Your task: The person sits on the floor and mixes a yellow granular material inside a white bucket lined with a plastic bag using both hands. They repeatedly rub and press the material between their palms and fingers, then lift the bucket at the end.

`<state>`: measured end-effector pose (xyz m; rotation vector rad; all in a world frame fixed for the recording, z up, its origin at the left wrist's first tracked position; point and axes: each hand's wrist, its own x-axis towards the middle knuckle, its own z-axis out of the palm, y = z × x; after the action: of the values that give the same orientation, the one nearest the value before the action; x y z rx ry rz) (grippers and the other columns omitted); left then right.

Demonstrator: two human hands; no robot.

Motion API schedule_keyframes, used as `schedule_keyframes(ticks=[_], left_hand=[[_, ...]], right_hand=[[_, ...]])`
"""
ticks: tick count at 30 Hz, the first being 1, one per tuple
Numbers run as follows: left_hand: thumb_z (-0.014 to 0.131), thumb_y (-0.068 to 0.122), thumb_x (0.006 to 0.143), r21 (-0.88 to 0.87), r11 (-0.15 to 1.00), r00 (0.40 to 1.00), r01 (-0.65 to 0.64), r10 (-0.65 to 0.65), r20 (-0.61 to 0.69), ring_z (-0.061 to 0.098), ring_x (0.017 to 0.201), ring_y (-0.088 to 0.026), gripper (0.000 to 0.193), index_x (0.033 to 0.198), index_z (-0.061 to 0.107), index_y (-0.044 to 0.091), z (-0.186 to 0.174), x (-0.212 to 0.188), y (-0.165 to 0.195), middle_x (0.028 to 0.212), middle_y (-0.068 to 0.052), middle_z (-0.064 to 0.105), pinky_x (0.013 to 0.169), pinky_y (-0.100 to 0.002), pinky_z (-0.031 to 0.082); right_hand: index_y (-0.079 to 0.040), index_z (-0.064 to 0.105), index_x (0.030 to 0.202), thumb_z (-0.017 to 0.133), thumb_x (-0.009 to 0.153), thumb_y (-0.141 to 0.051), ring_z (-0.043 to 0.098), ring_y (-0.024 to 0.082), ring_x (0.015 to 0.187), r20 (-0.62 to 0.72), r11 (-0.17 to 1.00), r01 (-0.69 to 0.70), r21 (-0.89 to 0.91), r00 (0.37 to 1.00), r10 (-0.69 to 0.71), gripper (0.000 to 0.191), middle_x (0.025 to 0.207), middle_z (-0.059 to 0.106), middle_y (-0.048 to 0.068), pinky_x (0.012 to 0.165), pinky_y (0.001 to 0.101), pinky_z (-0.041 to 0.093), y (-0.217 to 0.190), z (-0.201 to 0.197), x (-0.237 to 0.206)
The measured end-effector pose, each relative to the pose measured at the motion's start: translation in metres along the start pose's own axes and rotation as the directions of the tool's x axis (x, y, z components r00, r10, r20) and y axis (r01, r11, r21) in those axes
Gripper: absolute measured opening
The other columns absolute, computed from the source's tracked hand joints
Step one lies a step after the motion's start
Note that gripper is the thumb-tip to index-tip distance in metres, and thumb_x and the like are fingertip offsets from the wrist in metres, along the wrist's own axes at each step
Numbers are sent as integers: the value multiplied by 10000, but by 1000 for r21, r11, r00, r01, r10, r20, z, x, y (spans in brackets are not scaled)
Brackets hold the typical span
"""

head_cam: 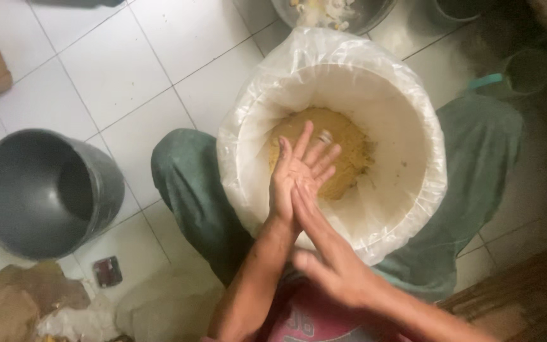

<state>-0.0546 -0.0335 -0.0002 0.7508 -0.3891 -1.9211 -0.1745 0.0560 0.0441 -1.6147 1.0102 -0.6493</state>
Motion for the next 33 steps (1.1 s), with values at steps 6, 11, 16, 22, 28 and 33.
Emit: schedule_keyframes(ticks=[6,11,16,22,28,33], left_hand=[[401,692,945,133,984,975,122,-93,-201,345,1521,-316,930,1659,71,196,13,-10,-10,1723,-172,74,1251,-512,203],[367,778,877,-141,987,952,80,-118,-284,390,1475,-411,1046,1638,82,120,-10,1,7,1677,-234,127,1175,-635,249],[358,844,838,-234,960,945,156,-214,-249,418,1429,-394,1133,1626,111,68,-12,2,-9,1666,-241,215,1145,-613,283],[357,857,876,-227,963,946,147,-203,-252,510,1364,-296,1084,1609,215,71,5,-11,-2,1647,-189,335,1088,-430,398],[384,577,1021,-291,903,947,317,-282,156,411,1462,-184,692,1592,330,190,35,-33,-36,1603,-15,399,1219,-416,343],[540,424,1054,-391,887,966,247,-195,168,371,1482,-205,660,1599,330,115,35,-35,-42,1573,-44,416,1232,-409,323]], right_hand=[[41,50,1650,481,1022,-569,10,400,1605,-149,999,0,-46,989,-7,976,1730,27,275,1268,489,74,24,-11,31],[-31,340,1625,493,985,-559,285,351,1583,49,982,-158,108,987,153,843,1693,329,201,1287,470,214,-24,-57,-15],[-65,413,1545,490,1051,-556,340,350,1559,-372,994,104,-25,922,-106,701,1677,368,217,1281,481,274,-19,-56,21],[-47,401,1605,431,1070,-579,331,346,1630,-264,998,-66,6,962,66,755,1725,364,174,1320,509,190,-16,-42,48],[-71,76,1676,475,889,-836,256,408,1593,-252,580,175,795,966,54,1168,1744,161,269,1276,494,277,-28,-55,65],[-9,51,1741,347,881,-907,238,403,1608,-90,-199,91,976,996,11,1277,1735,171,353,1294,455,313,5,-57,75]])
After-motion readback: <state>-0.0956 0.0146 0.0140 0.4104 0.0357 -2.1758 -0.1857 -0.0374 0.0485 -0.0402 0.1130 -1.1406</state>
